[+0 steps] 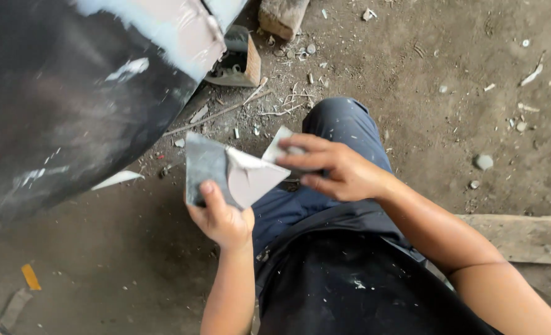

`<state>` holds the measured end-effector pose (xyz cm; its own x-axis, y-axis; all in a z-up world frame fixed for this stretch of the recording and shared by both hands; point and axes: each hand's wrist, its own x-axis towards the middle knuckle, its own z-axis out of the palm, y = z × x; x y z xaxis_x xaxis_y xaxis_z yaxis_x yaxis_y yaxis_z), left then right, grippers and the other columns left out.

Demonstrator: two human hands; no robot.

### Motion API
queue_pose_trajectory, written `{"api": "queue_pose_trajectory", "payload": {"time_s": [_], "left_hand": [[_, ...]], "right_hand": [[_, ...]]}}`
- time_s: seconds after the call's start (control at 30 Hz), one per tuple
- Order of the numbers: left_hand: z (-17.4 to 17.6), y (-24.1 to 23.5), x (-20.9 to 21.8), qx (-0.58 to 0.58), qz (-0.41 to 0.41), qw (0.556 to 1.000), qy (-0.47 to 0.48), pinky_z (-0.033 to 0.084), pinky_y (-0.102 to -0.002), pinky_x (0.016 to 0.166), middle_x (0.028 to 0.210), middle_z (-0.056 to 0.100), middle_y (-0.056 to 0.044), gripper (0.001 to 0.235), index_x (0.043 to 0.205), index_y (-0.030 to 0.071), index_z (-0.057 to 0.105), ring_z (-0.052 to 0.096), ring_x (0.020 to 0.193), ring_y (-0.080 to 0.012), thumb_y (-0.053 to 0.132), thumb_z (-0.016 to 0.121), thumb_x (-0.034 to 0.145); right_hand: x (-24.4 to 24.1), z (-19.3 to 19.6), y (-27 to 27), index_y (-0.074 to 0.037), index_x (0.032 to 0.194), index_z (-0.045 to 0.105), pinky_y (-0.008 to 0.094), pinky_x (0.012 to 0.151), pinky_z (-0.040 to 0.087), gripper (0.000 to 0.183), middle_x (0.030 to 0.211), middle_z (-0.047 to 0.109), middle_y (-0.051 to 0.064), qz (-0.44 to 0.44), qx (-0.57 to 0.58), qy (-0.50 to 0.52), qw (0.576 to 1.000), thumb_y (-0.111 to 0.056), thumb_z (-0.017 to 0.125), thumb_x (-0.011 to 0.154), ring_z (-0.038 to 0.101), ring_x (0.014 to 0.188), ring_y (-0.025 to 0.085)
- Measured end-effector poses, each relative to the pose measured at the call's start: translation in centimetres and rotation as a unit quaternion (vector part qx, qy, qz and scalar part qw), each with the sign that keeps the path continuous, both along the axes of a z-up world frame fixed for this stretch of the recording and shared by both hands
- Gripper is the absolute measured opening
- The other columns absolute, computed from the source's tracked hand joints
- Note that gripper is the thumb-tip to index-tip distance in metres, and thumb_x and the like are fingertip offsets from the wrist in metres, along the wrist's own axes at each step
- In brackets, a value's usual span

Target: The person mixes a pink body filler on a metal sheet using a putty knife. They then apply the filler to the front bumper of a black car, smoothing it over a damaged area near the headlight.

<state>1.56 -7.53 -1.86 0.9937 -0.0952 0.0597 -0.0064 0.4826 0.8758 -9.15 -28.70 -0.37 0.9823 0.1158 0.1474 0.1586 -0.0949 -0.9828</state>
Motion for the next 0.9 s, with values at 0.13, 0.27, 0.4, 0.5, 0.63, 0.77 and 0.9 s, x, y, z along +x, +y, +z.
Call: {"api": "queue_pose_trajectory", "payload": {"time_s": [0.13,0.27,0.4,0.5,0.63,0.77,0.9], "left_hand": [[-0.1,0.3,-0.5,0.282,-0.067,0.952,-0.103,0.056,-0.037,0.095,0.118,0.072,-0.015,0.028,0.128,-0.004,0.066,0.07,0.107,-0.0267,0.015,0.057,0.109],[2.6,-1.2,-0.3,0.343,-0.066,0.882,-0.316,0.057,-0.039,0.094,0.119,0.069,-0.018,0.028,0.131,-0.004,0.062,0.071,0.109,-0.0323,0.011,0.056,0.109],[2.7,-0.8,0.3,0.317,-0.044,0.878,-0.355,0.057,-0.04,0.094,0.117,0.069,-0.019,0.026,0.128,-0.004,0.062,0.07,0.106,-0.0342,0.012,0.055,0.109],[4.7,-1.6,0.8,0.321,0.055,0.869,-0.372,0.057,-0.036,0.087,0.114,0.069,-0.016,0.026,0.126,-0.004,0.061,0.071,0.104,-0.0284,0.014,0.053,0.11],[3.2,-4.4,1.2,0.26,-0.099,0.96,-0.036,0.057,-0.037,0.081,0.105,0.073,-0.014,0.034,0.129,-0.004,0.064,0.07,0.093,-0.0237,0.021,0.055,0.107],[3.7,-6.5,1.1,-0.049,-0.144,0.986,0.073,0.054,-0.039,0.099,0.124,0.067,-0.013,0.043,0.136,-0.006,0.056,0.065,0.111,-0.0233,0.022,0.065,0.104],[12.6,-9.4,1.9,-0.057,-0.112,0.986,0.107,0.055,-0.039,0.1,0.125,0.065,-0.011,0.043,0.131,-0.002,0.054,0.065,0.114,-0.0223,0.023,0.066,0.098]], "right_hand": [[0.7,3.7,1.1,-0.005,0.15,0.049,0.048,0.123,0.035,0.062,0.158,0.047,0.021,-0.115,-0.105,-0.024,0.988,-0.008,0.068,0.091,0.042,0.152,0.042],[0.7,5.0,3.6,-0.013,0.137,0.064,0.055,0.115,0.039,0.057,0.149,0.055,0.016,-0.139,-0.29,-0.123,0.939,-0.008,0.071,0.081,0.046,0.142,0.048],[0.1,4.5,4.3,-0.019,0.132,0.068,0.055,0.102,0.044,0.056,0.144,0.06,0.009,-0.129,-0.344,-0.124,0.922,-0.009,0.071,0.077,0.051,0.135,0.046],[-0.5,3.8,2.9,-0.018,0.131,0.07,0.056,0.103,0.044,0.054,0.143,0.062,0.012,-0.087,-0.329,-0.097,0.935,-0.008,0.072,0.078,0.053,0.135,0.045],[-0.3,4.4,-0.2,-0.018,0.134,0.066,0.057,0.119,0.043,0.049,0.148,0.054,0.017,-0.142,-0.228,-0.222,0.937,-0.004,0.061,0.087,0.045,0.147,0.046],[-0.9,6.1,-2.8,-0.013,0.138,0.061,0.054,0.125,0.036,0.046,0.157,0.048,0.023,-0.135,-0.031,-0.12,0.983,-0.008,0.059,0.092,0.044,0.152,0.044],[-1.6,12.1,-5.7,-0.01,0.138,0.066,0.053,0.122,0.038,0.049,0.155,0.056,0.022,-0.177,-0.129,0.037,0.975,-0.003,0.062,0.09,0.048,0.15,0.046]]}}
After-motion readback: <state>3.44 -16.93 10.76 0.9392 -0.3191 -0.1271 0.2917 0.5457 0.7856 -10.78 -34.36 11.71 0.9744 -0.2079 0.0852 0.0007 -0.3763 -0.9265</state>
